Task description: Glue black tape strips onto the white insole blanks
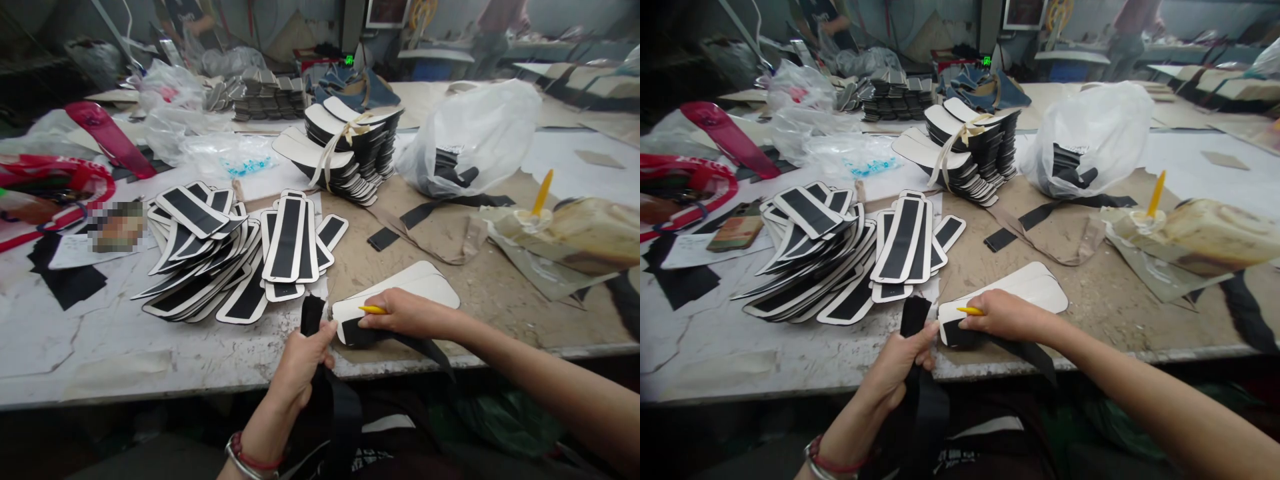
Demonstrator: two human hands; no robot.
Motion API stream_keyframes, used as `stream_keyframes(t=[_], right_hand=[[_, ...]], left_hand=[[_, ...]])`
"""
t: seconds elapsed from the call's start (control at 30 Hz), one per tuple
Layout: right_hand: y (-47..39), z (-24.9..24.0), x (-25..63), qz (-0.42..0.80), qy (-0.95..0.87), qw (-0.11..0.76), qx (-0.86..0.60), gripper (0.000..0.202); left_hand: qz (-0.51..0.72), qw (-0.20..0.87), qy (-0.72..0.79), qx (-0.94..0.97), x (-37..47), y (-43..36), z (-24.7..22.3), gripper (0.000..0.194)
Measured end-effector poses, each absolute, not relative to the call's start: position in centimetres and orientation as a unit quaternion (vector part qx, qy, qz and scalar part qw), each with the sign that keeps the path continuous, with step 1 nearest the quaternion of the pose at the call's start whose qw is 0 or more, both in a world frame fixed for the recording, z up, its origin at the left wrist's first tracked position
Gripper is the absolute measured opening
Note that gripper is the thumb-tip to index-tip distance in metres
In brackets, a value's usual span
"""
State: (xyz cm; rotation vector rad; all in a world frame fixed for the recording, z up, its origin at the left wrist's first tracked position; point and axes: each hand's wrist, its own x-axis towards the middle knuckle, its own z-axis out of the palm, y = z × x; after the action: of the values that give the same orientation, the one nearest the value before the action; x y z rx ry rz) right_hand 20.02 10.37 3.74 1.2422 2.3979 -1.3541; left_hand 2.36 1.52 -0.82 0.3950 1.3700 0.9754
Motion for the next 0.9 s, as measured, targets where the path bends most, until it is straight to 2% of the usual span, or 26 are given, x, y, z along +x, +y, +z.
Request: stream_keyframes(t=[0.43, 0.73, 0.9], right_hand=[[12.4, 2.0, 18.5, -0.363, 0.819, 0.132, 0.424, 0.026], [12.5, 1.5, 18.0, -0.283, 0.854, 0.147, 0.412, 0.029], [11.7, 2.7, 21.5, -0.303, 0.838, 0.161, 0.423, 0.031]], left_hand=[[0.381, 0.628, 0.637, 0.233, 2.5, 2.9, -1.1, 0.023], [0.367, 0.576, 0.672, 0.288, 3.0, 3.8, -1.3, 0.025], [0.353, 0.556, 0.680, 0.321, 2.9, 4.0, -1.9, 0.022]])
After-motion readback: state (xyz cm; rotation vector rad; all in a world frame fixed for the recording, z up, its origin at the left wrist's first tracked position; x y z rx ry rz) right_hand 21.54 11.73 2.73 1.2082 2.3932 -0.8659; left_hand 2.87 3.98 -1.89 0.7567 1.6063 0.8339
